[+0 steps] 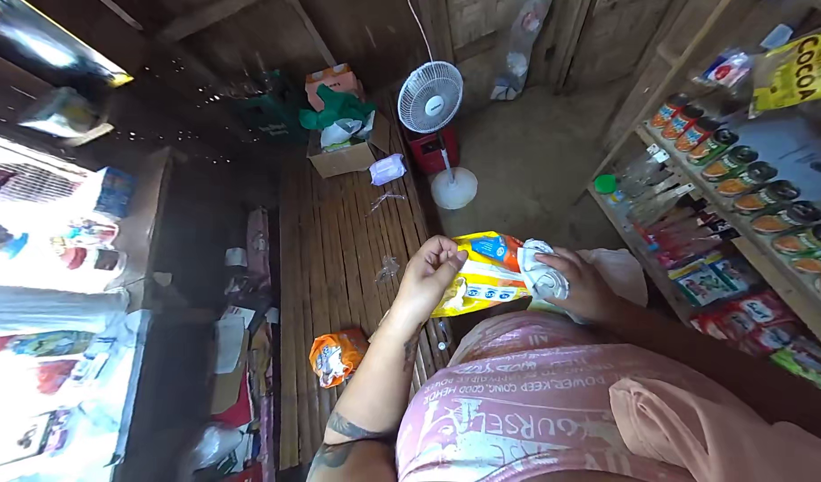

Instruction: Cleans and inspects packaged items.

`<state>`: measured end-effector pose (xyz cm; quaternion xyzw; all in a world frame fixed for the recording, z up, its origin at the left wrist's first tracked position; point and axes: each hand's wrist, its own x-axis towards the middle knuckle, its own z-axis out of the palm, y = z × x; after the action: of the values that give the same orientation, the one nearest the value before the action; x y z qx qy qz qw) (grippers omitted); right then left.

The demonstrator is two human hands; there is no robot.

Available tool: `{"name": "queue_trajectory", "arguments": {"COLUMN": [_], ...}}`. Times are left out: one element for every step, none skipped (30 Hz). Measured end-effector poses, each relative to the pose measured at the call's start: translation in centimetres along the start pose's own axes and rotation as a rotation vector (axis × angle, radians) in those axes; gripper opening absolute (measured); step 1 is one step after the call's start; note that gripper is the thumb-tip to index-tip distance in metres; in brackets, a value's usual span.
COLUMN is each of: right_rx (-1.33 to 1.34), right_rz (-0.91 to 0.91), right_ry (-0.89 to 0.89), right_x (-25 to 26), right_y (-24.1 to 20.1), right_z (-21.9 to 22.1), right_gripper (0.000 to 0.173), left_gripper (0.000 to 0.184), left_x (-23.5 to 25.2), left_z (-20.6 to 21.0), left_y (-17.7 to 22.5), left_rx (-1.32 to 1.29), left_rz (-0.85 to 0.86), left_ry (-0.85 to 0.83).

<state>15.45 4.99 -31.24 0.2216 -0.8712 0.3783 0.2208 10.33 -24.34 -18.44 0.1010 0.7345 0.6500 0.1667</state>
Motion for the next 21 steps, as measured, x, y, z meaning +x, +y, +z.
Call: {"name": "queue_trajectory", "arguments": {"right_rx": [0.016,0.031,0.044,0.054,0.058,0.057,0.052,0.047,0.048,0.048,0.049,0.049,0.047,0.046,0.047,0.046,0.039,0.037,0.046,0.058,0.074], "right_rz": [0.005,0.013,0.028,0.044,0.058,0.066,0.070,0.072,0.077,0.081,0.086,0.091,0.092,0.087,0.080,0.074,0.066,0.064,0.065,0.067,0.065], "right_ry": [0.001,0.004,0.004,0.002,0.003,0.006,0.006,0.008,0.009,0.012,0.015,0.017,0.020,0.023,0.024,0.020,0.011,-0.008,-0.032,-0.063,-0.084], "right_x": [-0.1,-0.2,-0.4,-0.6,-0.8,-1.1,-1.2,-1.4,-1.5,-1.7,-1.7,-1.8,-1.8,-1.8,-1.9,-2.0,-2.0,-2.0,-1.9,-1.9,-1.9], "right_y": [0.0,0.0,0.1,0.2,0.4,0.6,0.7,0.8,0.8,0.8,0.7,0.6,0.5,0.4,0.4,0.3,0.3,0.2,0.2,0.3,0.5], "right_z": [0.0,0.0,0.0,0.0,0.0,0.1,0.1,0.2,0.3,0.4,0.5,0.5,0.5,0.5,0.5,0.5,0.5,0.4,0.2,0.0,-0.1], "right_gripper": [0.061,0.062,0.063,0.064,0.065,0.065,0.065,0.065,0.066,0.066,0.066,0.066,0.066,0.065,0.065,0.064,0.063,0.062,0.062,0.061,0.059], "left_gripper": [0.008,0.011,0.013,0.017,0.023,0.027,0.026,0.021,0.016,0.013,0.011,0.011,0.013,0.014,0.015,0.017,0.021,0.024,0.025,0.025,0.024], "left_x": [0.0,-0.1,-0.2,-0.4,-0.5,-0.6,-0.6,-0.6,-0.6,-0.6,-0.6,-0.4,-0.3,-0.3,-0.3,-0.3,-0.3,-0.1,0.0,0.1,0.2], "left_z": [0.1,0.2,0.2,0.1,0.0,-0.1,0.0,0.1,0.3,0.5,0.7,0.8,0.9,0.9,0.9,0.9,1.0,1.1,1.3,1.4,1.5], "left_y": [-0.2,-0.5,-0.8,-1.1,-1.5,-1.9,-2.3,-2.6,-2.9,-3.2,-3.6,-4.0,-4.4,-4.7,-4.9,-5.3,-5.6,-6.0,-6.4,-6.7,-6.9], "left_rx": [-0.052,-0.081,-0.072,-0.018,0.069,0.173,0.252,0.302,0.337,0.361,0.382,0.395,0.400,0.403,0.403,0.392,0.380,0.367,0.355,0.344,0.334], "left_rz": [-0.007,-0.005,0.010,0.032,0.059,0.094,0.141,0.200,0.259,0.313,0.367,0.418,0.460,0.492,0.524,0.564,0.622,0.682,0.737,0.788,0.833], "left_ry": [-0.002,0.001,0.001,-0.005,-0.008,-0.001,0.013,0.036,0.067,0.104,0.141,0.169,0.189,0.190,0.171,0.145,0.125,0.112,0.107,0.102,0.096]}}
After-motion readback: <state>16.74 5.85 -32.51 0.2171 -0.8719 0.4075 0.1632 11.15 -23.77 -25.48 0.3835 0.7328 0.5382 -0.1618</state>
